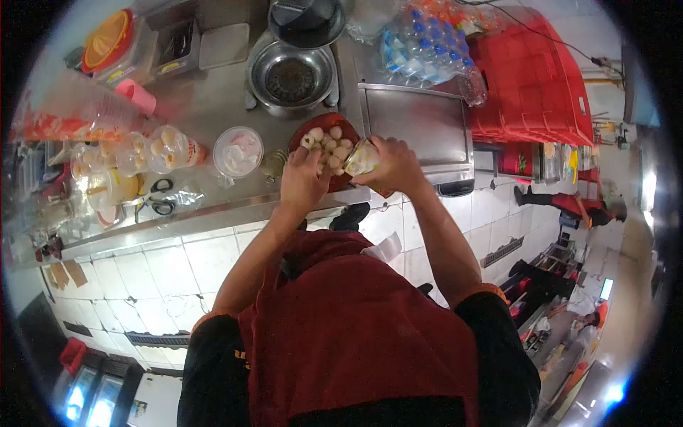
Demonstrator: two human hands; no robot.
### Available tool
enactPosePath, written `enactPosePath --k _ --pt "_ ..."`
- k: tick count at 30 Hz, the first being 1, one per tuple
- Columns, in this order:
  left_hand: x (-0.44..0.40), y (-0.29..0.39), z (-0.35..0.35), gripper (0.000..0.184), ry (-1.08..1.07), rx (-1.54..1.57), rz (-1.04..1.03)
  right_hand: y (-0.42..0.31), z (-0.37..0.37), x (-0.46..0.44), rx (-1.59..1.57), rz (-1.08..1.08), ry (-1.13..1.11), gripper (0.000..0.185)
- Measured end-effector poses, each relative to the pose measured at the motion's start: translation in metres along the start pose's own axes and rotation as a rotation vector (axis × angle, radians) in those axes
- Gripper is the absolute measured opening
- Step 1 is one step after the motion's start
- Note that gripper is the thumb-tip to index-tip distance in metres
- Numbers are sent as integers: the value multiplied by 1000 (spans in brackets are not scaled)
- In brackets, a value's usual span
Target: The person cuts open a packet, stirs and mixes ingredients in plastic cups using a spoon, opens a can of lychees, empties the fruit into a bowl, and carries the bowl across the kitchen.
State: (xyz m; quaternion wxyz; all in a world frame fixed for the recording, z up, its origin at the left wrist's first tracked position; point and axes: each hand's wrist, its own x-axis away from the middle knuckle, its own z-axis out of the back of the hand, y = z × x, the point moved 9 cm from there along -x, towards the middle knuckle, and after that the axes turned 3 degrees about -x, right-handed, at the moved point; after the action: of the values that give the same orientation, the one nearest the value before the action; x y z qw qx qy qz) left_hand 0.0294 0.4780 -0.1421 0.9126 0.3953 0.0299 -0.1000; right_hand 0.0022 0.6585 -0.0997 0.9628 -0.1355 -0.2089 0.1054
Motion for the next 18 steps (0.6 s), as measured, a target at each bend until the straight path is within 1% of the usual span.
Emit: enactPosePath --k 1,2,3,5,6,7,9,10,11,13,14,16,17,18 --pt "-6 -1 -4 40 -3 -7 -19 -4 9 7 60 31 151 91" --pt "-10 -4 -11 36 -42 -52 -13 -1 5 11 1 31 198 90" --pt "-16 -7 -18 33 -83 -97 -11 -3 11 15 -7 12 217 90" --pt "-21 5 -22 32 -73 -157 -97 5 28 23 17 -123 226 95" --pt "-19 12 -23 31 -58 -213 -155 19 22 27 -68 -139 225 95" --pt "-20 15 -26 31 -71 -220 -184 32 18 33 -83 -159 245 95" --pt "-24 16 -46 30 -201 -366 -191 58 13 46 -364 -139 287 94" --pt "-25 20 -50 27 -145 -384 -256 71 12 55 -354 -152 307 93" --pt "-26 19 -60 27 -155 -395 -282 85 7 64 -372 -165 328 93" --pt "-36 18 -69 20 -204 -375 -221 109 2 79 -506 -193 387 91" --pt "-36 21 -73 20 -218 -388 -234 119 0 88 -568 -188 436 87" --pt "-46 41 -64 15 -214 -459 -208 128 -1 104 -655 -238 471 85" --pt "-49 51 -60 15 -214 -472 -217 137 -1 108 -722 -277 500 83" --pt "-49 63 -57 15 -221 -517 -273 141 -4 107 -833 -237 523 82"
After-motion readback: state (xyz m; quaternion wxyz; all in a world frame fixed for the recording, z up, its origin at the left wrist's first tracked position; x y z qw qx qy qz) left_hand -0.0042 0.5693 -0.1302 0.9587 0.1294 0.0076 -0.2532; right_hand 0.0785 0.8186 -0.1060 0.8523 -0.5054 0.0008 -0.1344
